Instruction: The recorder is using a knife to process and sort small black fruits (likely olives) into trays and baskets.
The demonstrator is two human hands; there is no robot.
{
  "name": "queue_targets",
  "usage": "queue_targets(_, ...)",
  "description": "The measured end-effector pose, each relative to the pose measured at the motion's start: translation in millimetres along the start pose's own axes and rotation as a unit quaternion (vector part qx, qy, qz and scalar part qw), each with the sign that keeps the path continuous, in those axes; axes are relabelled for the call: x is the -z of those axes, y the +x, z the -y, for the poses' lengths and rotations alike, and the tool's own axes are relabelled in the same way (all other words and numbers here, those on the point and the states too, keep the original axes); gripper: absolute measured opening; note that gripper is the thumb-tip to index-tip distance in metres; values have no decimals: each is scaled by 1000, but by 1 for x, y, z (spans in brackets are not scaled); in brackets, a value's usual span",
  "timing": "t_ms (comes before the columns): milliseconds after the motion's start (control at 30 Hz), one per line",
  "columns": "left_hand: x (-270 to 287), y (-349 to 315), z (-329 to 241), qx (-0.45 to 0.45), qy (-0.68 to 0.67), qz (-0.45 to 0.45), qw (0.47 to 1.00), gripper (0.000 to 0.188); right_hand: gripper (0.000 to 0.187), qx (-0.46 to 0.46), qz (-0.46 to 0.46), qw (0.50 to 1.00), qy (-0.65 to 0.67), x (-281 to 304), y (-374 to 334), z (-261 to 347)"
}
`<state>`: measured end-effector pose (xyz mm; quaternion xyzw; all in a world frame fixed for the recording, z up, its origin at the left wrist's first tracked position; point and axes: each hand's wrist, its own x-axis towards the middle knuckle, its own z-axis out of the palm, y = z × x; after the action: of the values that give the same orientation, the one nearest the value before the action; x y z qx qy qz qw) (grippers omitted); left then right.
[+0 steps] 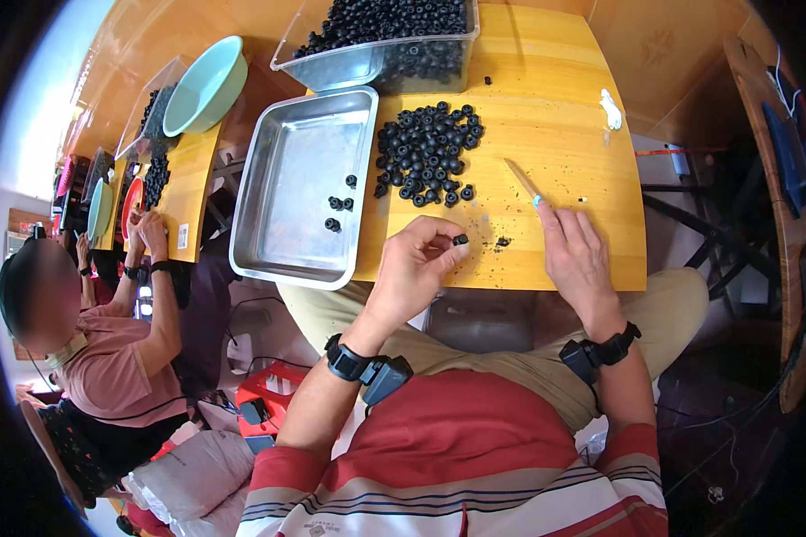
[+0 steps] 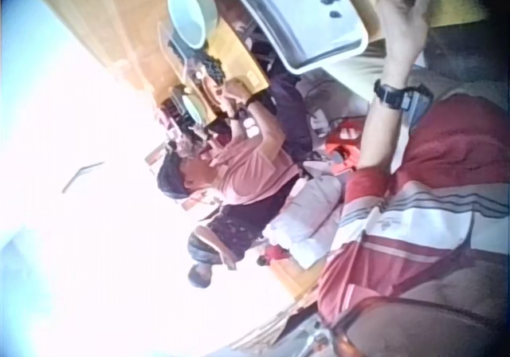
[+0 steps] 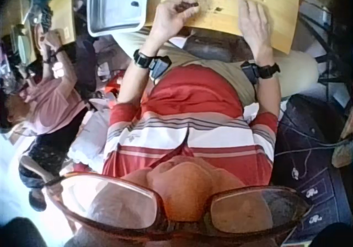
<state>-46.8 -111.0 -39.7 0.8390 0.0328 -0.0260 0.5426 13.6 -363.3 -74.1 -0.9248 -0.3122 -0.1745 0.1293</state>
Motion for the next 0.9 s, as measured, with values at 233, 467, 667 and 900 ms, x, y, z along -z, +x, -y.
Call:
queue_targets(233,-15,-2,10,58,-317,-31,946,21,39,-9,24,1000,-6,2,-1,-4)
queue_targets(467,-11,-2,16,116,-473,-5,874,18,34,-111,-20,986,120,-1,-7,-7)
queue_targets(667,-10,-5,15,137,-570,-17,810,15,26,-185,-67,898,394,9,-5,6)
queue_targets(900,-12,-7,12,149,-614,-8,775,17,20,-207,-25,863,460,32,1,43)
